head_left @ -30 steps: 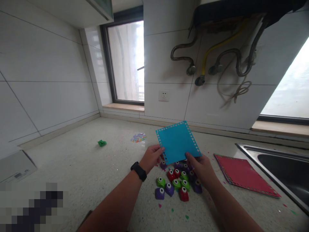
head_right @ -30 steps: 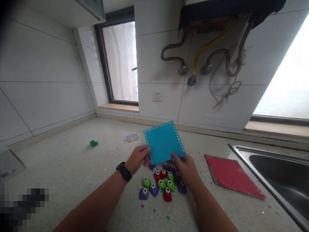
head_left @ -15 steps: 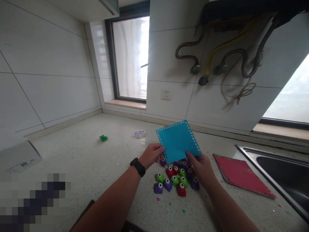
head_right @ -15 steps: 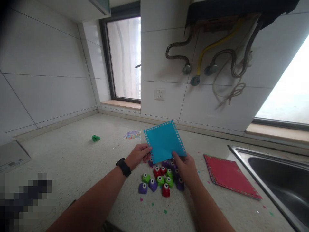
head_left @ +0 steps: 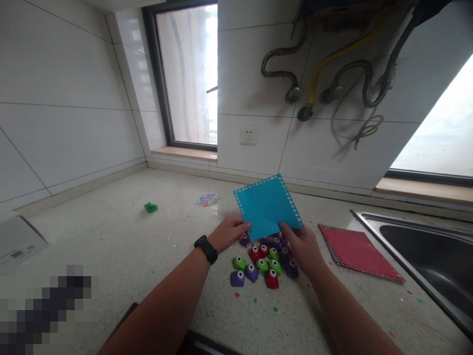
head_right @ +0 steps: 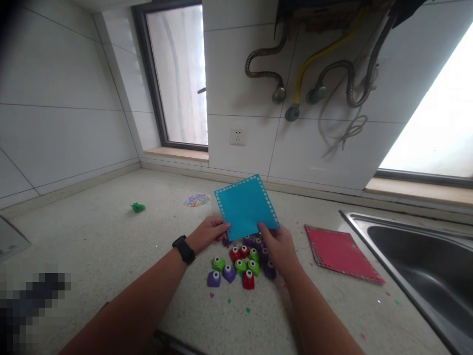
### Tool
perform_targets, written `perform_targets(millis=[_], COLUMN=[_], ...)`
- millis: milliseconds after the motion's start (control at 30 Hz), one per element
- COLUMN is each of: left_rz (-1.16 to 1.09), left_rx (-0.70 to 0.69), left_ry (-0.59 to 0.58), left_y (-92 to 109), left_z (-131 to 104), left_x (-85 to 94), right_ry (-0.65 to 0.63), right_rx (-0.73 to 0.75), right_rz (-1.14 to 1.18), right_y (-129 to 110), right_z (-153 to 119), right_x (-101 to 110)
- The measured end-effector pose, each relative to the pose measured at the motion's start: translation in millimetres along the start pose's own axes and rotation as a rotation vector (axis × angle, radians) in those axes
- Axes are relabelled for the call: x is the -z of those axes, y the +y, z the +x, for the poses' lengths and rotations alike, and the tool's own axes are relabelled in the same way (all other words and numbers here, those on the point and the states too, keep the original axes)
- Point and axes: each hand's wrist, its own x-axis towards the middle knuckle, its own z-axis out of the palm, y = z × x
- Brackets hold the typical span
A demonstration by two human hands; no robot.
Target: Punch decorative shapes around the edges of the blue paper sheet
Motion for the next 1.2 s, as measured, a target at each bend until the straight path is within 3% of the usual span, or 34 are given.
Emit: perform_targets(millis=[700,1200], left_rz=[0.005,0.053], left_rx=[-0.016,-0.001], left_ry=[-0.015,-0.008], left_y=[-3.7,-5.5], left_z=[2.9,4.2], left_x=[2.9,5.2], right_ry=[0.03,0.041], right_rx=[-0.003,-0.003], right_rz=[-0.069,-0.063], right_y=[7.9,-1.9], right_z=[2.1,1.2], right_x=[-1.4,-3.4])
